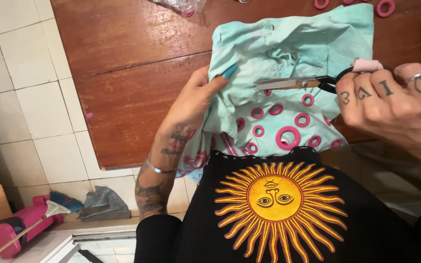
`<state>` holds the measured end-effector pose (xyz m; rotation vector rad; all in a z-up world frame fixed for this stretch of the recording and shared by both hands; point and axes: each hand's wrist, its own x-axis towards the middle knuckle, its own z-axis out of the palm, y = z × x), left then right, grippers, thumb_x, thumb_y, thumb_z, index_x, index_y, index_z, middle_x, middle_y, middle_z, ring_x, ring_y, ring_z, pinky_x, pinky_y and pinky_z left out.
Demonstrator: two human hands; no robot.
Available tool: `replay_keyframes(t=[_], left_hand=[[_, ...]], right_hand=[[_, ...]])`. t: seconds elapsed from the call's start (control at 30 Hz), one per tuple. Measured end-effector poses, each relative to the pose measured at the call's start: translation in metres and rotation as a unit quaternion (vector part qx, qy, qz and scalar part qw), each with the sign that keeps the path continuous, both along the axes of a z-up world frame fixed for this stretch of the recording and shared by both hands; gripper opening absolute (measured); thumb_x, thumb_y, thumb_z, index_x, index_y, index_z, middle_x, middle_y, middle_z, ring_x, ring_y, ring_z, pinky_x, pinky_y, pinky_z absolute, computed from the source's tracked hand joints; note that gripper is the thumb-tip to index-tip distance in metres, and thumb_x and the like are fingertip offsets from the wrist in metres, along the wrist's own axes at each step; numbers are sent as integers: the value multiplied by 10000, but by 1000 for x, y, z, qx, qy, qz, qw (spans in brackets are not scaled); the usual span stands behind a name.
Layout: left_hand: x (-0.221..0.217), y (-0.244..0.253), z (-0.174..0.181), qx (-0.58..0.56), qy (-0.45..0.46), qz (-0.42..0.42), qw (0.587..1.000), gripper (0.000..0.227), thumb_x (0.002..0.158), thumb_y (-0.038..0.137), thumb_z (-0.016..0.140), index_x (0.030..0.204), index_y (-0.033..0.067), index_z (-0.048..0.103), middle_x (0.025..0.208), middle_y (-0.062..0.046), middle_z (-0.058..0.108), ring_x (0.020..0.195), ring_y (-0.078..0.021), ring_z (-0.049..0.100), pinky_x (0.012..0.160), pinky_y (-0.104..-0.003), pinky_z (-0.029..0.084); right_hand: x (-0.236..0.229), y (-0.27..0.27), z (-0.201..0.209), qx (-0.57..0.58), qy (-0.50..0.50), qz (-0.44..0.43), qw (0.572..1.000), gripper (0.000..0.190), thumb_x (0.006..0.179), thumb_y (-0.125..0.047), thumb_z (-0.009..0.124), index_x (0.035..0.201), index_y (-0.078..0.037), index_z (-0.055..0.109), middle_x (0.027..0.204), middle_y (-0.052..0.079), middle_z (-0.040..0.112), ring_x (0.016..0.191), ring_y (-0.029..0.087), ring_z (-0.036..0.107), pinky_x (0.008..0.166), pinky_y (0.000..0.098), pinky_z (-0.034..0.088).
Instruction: Customizing a light blue garment by cutting holes and installing pink plastic grommets using scissors and pliers.
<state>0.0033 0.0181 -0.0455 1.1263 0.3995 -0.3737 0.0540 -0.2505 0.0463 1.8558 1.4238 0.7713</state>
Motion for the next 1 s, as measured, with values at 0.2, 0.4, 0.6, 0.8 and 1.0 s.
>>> replay_keyframes(t=[0.2, 0.4, 0.6, 0.8, 1.0], left_hand=[[0, 2, -12, -46, 12, 28, 998, 141, 801, 120, 566, 898, 20, 587, 783, -39, 635, 649, -105, 593, 570, -228, 492], [-2, 4, -10, -34, 19, 52, 998, 200, 794, 127, 576, 962, 19, 593, 830, -35, 631, 692, -94, 582, 614, -224, 491], [-4, 10, -8, -64, 25, 50, 996, 235, 794, 110, 569, 1008, 14, 586, 880, -46, 635, 729, -107, 590, 644, -228, 492], [-1, 11, -20, -77, 16, 51, 996, 253, 798, 107, 575, 1034, 15, 578, 909, -57, 637, 758, -117, 601, 676, -239, 506], [-3, 10, -16, -95, 18, 49, 994, 285, 808, 108, 564, 1076, 13, 558, 919, -64, 637, 749, -120, 606, 653, -242, 514]], right_hand=[[-1, 1, -1, 8, 23, 1, 1000, 321, 964, 62, 546, 703, -112, 483, 553, -46, 258, 500, 90, 283, 548, 250, 205], [5, -27, -27, -33, 87, -142, 985, 462, 1166, -68, 545, 742, -186, 404, 569, -74, 348, 561, 94, 439, 603, 269, 333], [5, -28, -56, 180, 791, -474, 343, 355, 539, -195, 730, 872, -73, 735, 756, 54, 777, 675, 185, 753, 668, 301, 579], [-23, -20, -91, 236, 917, -315, 60, 304, 639, -224, 689, 685, 64, 604, 447, 108, 540, 379, 174, 525, 363, 254, 419], [-23, -25, -102, 259, 897, -350, 72, 332, 612, -209, 712, 700, 101, 634, 481, 139, 587, 389, 166, 530, 366, 238, 385]])
